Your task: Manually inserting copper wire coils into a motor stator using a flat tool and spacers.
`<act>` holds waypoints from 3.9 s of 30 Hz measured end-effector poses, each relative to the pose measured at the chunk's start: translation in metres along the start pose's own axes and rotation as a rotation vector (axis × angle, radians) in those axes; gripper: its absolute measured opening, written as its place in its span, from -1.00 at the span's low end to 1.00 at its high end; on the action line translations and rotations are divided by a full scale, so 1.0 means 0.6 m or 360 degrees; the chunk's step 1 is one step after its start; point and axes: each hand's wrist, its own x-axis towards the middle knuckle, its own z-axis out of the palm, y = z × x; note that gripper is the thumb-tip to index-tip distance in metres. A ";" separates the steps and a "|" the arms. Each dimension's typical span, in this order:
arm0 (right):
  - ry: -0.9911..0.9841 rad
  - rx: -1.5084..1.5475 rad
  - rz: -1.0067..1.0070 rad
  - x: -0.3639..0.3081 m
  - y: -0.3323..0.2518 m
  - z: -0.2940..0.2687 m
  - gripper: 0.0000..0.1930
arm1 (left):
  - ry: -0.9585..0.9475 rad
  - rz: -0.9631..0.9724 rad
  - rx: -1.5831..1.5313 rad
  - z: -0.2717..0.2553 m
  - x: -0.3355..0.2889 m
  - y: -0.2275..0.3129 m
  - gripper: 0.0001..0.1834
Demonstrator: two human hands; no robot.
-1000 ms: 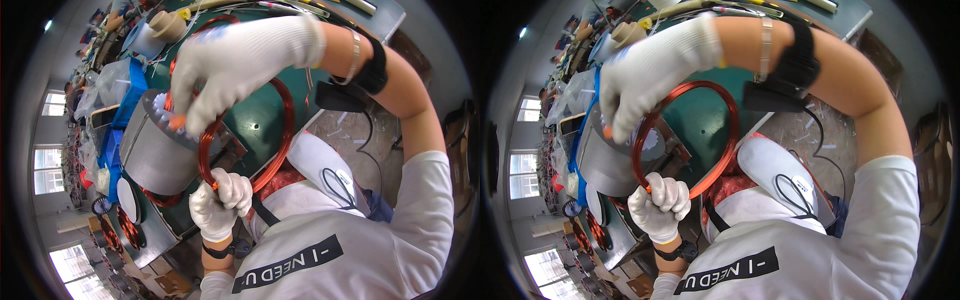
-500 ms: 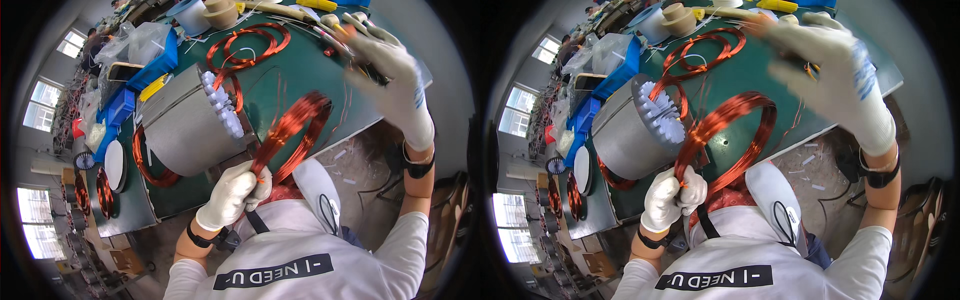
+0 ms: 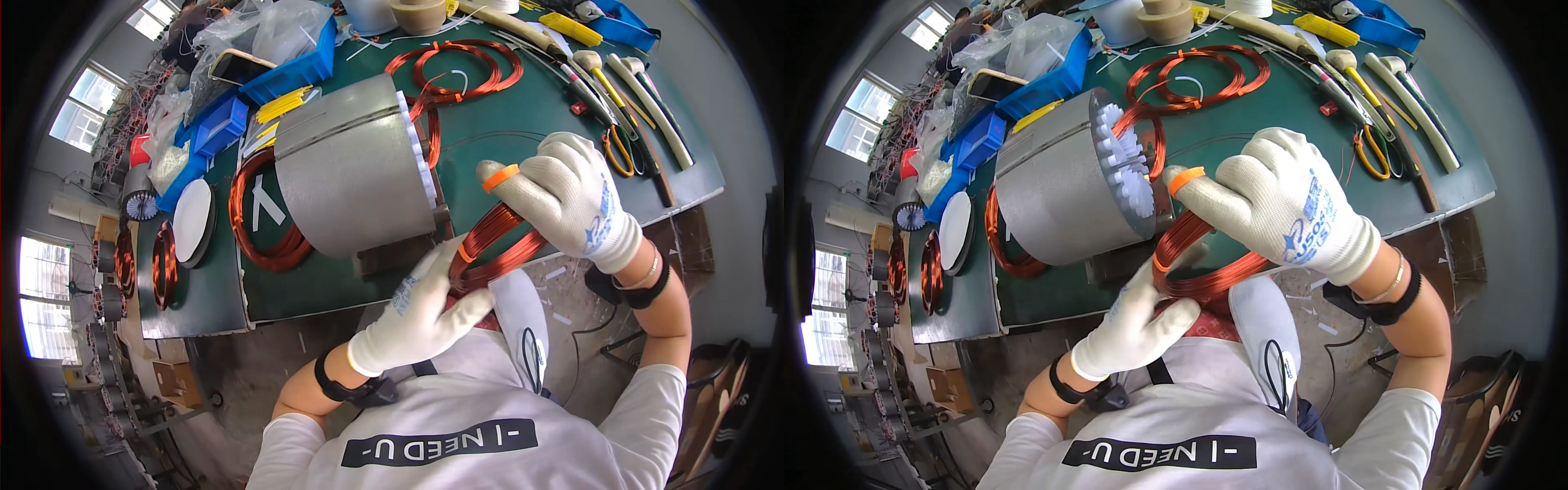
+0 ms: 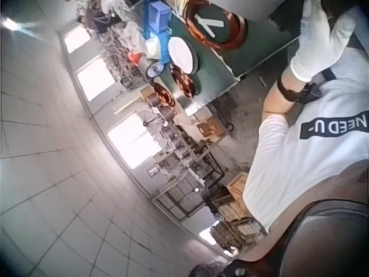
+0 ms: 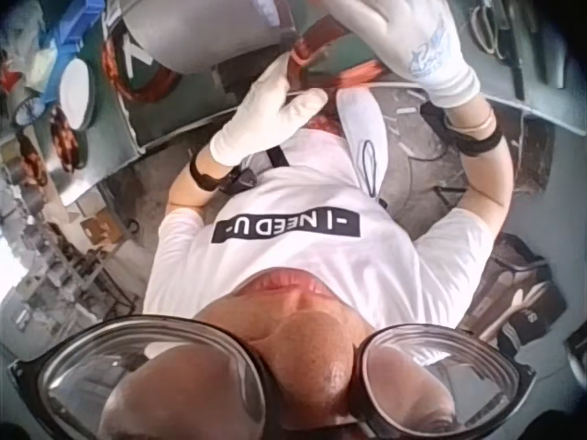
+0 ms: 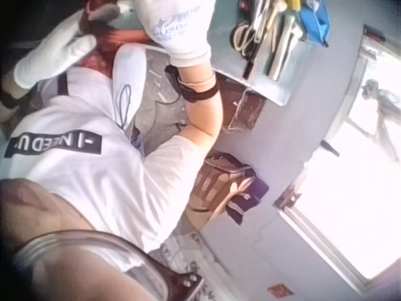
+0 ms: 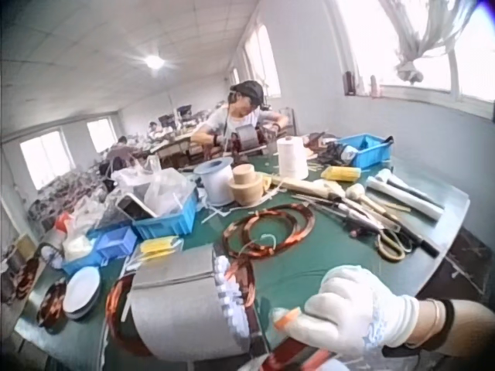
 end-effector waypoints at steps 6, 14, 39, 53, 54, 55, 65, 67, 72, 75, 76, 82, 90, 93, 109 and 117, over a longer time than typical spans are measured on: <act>-0.0058 -0.0060 -0.0047 -0.007 0.016 0.038 -0.64 | -0.0227 0.0073 0.0925 -0.001 -0.003 -0.017 -0.86; 0.0171 0.0784 0.0830 -0.079 0.017 -0.048 -0.80 | -0.0105 -0.0694 -0.0218 0.021 -0.002 -0.022 -0.50; -0.1106 0.2633 0.1220 -0.127 -0.116 0.006 -0.73 | -0.0572 -0.0101 0.0305 -0.018 0.037 0.014 -0.70; -0.0908 0.2565 0.1308 -0.118 -0.109 -0.013 -0.74 | 0.0218 -0.0093 -0.0156 0.018 0.006 0.005 -0.39; -0.0925 0.2636 0.1328 -0.119 -0.108 -0.015 -0.73 | 0.0369 0.0016 -0.0295 0.021 0.010 0.003 -0.21; -0.0916 0.2636 0.1338 -0.120 -0.107 -0.017 -0.73 | -0.0051 0.0202 0.0155 -0.006 0.013 -0.012 -0.01; -0.0864 0.2469 0.1204 -0.128 -0.115 -0.016 -0.70 | 0.0031 0.0170 -0.0298 -0.002 0.006 -0.019 -0.28; -0.0819 0.2440 0.1166 -0.129 -0.117 -0.014 -0.70 | -0.0048 0.0083 -0.0201 -0.007 0.004 -0.014 -0.19; -0.0713 0.2389 0.1185 -0.125 -0.123 -0.015 -0.79 | 0.0180 -0.0012 -0.0376 0.022 -0.008 -0.001 -0.32; -0.0570 0.2353 0.1394 -0.124 -0.133 -0.014 -0.81 | 0.0304 -0.0144 -0.0460 0.017 -0.008 0.005 -0.50; -0.0562 0.2352 0.1404 -0.126 -0.137 -0.009 -0.81 | 0.0183 -0.0127 -0.0304 0.011 0.002 0.009 -0.59; -0.0615 0.1851 0.1268 -0.112 -0.143 -0.012 -0.84 | -0.0163 -0.0199 0.0182 0.009 0.012 -0.009 -0.73; -0.0565 0.2310 0.1641 -0.114 -0.140 0.000 -0.78 | -0.0206 0.0146 0.0394 0.001 0.025 0.005 -0.77; -0.0440 0.2085 0.1263 -0.114 -0.135 0.001 -0.78 | -0.0324 0.0249 0.0645 -0.024 0.040 0.040 -0.64; -0.0068 0.1666 0.0937 -0.055 -0.141 -0.039 0.14 | -0.0132 0.0110 0.2001 -0.046 0.090 0.129 -0.45; 0.0454 0.1468 0.1214 -0.031 -0.099 0.026 0.09 | -0.0376 0.0764 0.2538 -0.023 0.133 0.144 -0.56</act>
